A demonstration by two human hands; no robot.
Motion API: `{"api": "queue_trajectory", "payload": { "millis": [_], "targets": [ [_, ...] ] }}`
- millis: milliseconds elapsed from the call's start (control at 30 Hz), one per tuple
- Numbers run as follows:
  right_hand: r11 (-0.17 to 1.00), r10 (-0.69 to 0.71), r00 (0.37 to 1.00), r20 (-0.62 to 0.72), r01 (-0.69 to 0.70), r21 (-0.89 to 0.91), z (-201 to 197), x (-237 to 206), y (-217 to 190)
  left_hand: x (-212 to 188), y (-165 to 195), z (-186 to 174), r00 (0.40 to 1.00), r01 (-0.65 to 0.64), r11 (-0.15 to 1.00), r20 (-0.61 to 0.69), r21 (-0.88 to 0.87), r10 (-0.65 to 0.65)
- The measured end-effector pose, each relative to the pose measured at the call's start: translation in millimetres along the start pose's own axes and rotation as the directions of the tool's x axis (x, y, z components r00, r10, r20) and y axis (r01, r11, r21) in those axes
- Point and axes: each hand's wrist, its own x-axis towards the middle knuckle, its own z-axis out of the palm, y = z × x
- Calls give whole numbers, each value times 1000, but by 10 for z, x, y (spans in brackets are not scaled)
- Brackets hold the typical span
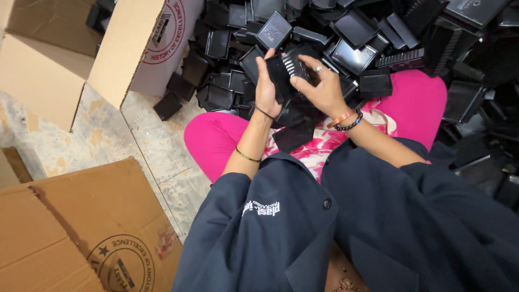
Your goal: The person sits on the floor and repeatedly picks up small black plastic parts from a large pile, inspects them by turning them over, and places them into a cardboard box. The process continues with the same repetitive pick, inspect, and place cycle.
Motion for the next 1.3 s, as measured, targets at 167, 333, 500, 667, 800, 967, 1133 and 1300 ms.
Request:
{"api": "queue_trajectory", "payload": {
  "millis": [167,333,500,667,800,967,1133,1300],
  "targets": [
    [976,109,994,26,-112,187,109,5,-5,-22,-239,-83,1000,-26,982,1,188,27],
    [976,129,991,-45,-118,182,30,-37,-44,-72,-249,-34,997,-80,958,2,275,83],
    [959,172,985,-15,-164,232,-8,-19,-56,-78,-248,39,989,-146,890,80,432,124],
    [960,-101,995,9,100,-262,105,-195,-121,-6,-288,-3,994,-45,945,-84,325,76],
    [741,-366,903,226,430,-515,84,-230,-224,82,-108,-122,957,215,969,-170,-123,-234],
    [937,-60,986,157,109,-332,-17,-179,-352,15,157,-122,988,-79,949,-100,306,114],
    [946,265,923,278,-305,111,-10,-278,-436,-376,578,-21,934,-344,418,260,841,245],
    [935,-101,941,323,201,-293,-243,-36,-297,-614,1731,61,662,-567,-103,527,817,533]
  ]
}}
